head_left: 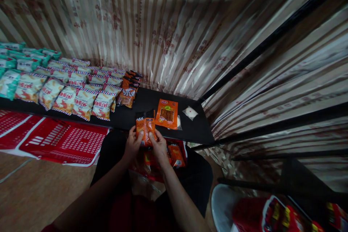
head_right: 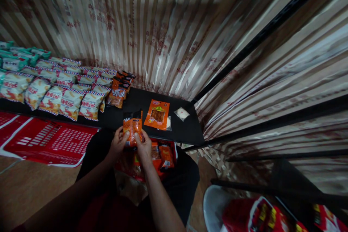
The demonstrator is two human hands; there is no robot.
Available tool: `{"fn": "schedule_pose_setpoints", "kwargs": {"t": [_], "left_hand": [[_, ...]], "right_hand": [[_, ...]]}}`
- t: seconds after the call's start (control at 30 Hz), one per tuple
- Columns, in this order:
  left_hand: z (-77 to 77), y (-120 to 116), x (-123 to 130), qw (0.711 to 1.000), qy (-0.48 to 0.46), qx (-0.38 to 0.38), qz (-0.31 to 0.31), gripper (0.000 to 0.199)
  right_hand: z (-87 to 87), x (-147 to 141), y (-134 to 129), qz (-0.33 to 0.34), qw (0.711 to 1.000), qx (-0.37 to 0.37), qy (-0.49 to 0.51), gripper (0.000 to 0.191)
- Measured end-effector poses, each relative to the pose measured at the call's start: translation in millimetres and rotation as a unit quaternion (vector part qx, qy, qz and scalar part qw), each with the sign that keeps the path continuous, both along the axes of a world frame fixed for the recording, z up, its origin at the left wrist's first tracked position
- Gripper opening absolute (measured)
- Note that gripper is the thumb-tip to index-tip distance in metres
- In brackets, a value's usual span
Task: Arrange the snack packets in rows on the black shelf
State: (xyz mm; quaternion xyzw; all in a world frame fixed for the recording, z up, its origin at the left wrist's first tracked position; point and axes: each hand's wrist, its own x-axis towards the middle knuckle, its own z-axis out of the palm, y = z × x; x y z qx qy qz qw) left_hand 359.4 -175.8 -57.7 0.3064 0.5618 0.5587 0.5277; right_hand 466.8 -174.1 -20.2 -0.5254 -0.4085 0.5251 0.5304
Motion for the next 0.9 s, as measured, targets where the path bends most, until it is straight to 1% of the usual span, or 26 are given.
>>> {"fn": "schedule_pose_setpoints", "kwargs": {"t": [0.2, 0.37, 0.53, 0.63, 0.73, 0.9], "left_hand": [[6.8, 0, 2, 0.994, 0.086, 0.040, 0.049, 0.049], [15.7, -1, 1, 0.982, 0.158, 0.069, 0.081, 0.041], [19.2, 0, -3, 0.974, 0.199, 0.084, 0.070, 0.036], [18.2, 2, -4, 0.975, 0.190, 0.087, 0.076, 0.035], [17.6, 3, -4, 0.982, 0.148, 0.078, 0.082, 0.037], [22.1, 5, -4, 0.989, 0.101, 0.076, 0.077, 0.030]], "right_hand": [[5.9, -3, 1, -0.016, 0.999, 0.010, -0.036, 0.043], [11.1, -3, -1, -0.006, 0.995, 0.023, -0.094, 0.044], [14.7, -2, -1, -0.002, 0.986, 0.031, -0.163, 0.045], [19.4, -2, -1, 0.000, 0.974, 0.047, -0.221, 0.043], [25.8, -3, -2, 0.001, 0.958, 0.071, -0.279, 0.042], [35.3, -5, -4, 0.009, 0.933, 0.093, -0.348, 0.044]]}}
